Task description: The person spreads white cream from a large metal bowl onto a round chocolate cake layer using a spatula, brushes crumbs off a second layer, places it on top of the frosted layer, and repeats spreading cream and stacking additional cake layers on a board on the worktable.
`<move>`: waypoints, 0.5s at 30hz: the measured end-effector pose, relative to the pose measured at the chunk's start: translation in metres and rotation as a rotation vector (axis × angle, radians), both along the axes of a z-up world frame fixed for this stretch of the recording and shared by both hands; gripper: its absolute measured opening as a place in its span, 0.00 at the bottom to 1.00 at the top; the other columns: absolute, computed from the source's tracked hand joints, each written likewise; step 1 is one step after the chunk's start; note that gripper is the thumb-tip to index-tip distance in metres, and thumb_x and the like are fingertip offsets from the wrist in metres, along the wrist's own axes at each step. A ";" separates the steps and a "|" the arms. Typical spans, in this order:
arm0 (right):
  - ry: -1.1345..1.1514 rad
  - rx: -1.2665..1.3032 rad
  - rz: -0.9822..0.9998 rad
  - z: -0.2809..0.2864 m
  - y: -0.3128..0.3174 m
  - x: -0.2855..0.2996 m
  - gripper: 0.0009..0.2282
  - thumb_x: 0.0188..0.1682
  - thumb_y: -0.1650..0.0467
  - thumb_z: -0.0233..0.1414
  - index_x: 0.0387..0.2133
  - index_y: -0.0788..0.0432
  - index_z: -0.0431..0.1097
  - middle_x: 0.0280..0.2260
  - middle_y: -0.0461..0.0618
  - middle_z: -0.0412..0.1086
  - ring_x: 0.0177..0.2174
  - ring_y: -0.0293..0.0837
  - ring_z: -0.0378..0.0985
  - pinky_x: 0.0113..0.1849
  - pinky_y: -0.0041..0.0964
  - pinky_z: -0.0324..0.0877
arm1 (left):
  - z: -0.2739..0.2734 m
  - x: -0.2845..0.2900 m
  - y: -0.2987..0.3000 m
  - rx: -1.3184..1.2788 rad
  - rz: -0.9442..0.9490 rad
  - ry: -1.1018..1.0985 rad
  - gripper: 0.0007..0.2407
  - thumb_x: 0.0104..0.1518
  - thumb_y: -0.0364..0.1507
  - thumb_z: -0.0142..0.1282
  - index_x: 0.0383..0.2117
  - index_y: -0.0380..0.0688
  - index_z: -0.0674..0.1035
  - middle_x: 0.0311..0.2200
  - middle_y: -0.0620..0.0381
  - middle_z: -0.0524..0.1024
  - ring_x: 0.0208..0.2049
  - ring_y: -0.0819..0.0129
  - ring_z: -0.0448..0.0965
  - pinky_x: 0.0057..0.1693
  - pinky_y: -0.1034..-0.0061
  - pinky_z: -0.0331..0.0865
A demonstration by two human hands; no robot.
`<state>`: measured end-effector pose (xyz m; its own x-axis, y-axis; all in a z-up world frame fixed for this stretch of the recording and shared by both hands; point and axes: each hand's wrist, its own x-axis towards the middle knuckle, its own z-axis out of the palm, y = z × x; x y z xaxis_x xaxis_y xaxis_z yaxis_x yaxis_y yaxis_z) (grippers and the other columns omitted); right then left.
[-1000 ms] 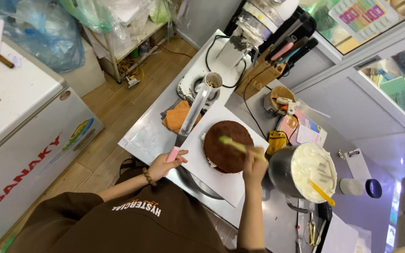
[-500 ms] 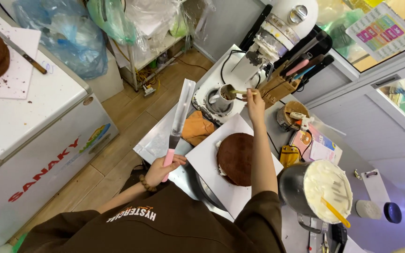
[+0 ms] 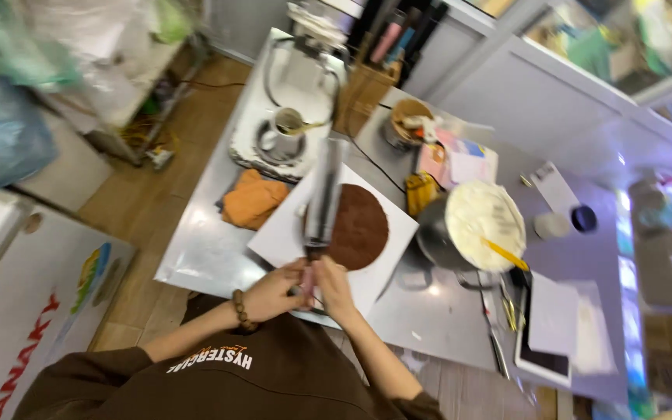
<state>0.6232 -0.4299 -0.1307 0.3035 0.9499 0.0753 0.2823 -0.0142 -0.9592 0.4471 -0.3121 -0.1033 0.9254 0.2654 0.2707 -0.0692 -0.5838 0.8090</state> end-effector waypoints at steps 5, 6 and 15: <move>-0.232 -0.065 -0.626 0.088 -0.101 0.124 0.11 0.62 0.66 0.41 0.47 0.60 0.66 0.31 0.49 0.73 0.26 0.44 0.73 0.28 0.40 0.68 | -0.011 0.014 0.059 -0.037 0.220 -0.024 0.16 0.56 0.35 0.62 0.49 0.44 0.79 0.57 0.48 0.74 0.62 0.53 0.69 0.66 0.61 0.60; -0.477 -0.244 -0.890 0.129 -0.115 0.142 0.13 0.59 0.68 0.45 0.55 0.58 0.63 0.35 0.51 0.77 0.28 0.51 0.78 0.30 0.48 0.72 | -0.026 0.016 0.075 0.060 0.443 -0.018 0.15 0.56 0.36 0.61 0.47 0.46 0.79 0.57 0.48 0.74 0.62 0.53 0.70 0.67 0.62 0.63; -1.212 -0.952 -0.689 0.106 -0.137 0.266 0.13 0.50 0.74 0.46 0.47 0.62 0.70 0.39 0.64 0.76 0.33 0.65 0.80 0.34 0.57 0.73 | -0.087 0.028 0.117 -0.176 0.464 0.399 0.27 0.59 0.40 0.58 0.62 0.38 0.67 0.56 0.42 0.74 0.57 0.50 0.74 0.60 0.63 0.67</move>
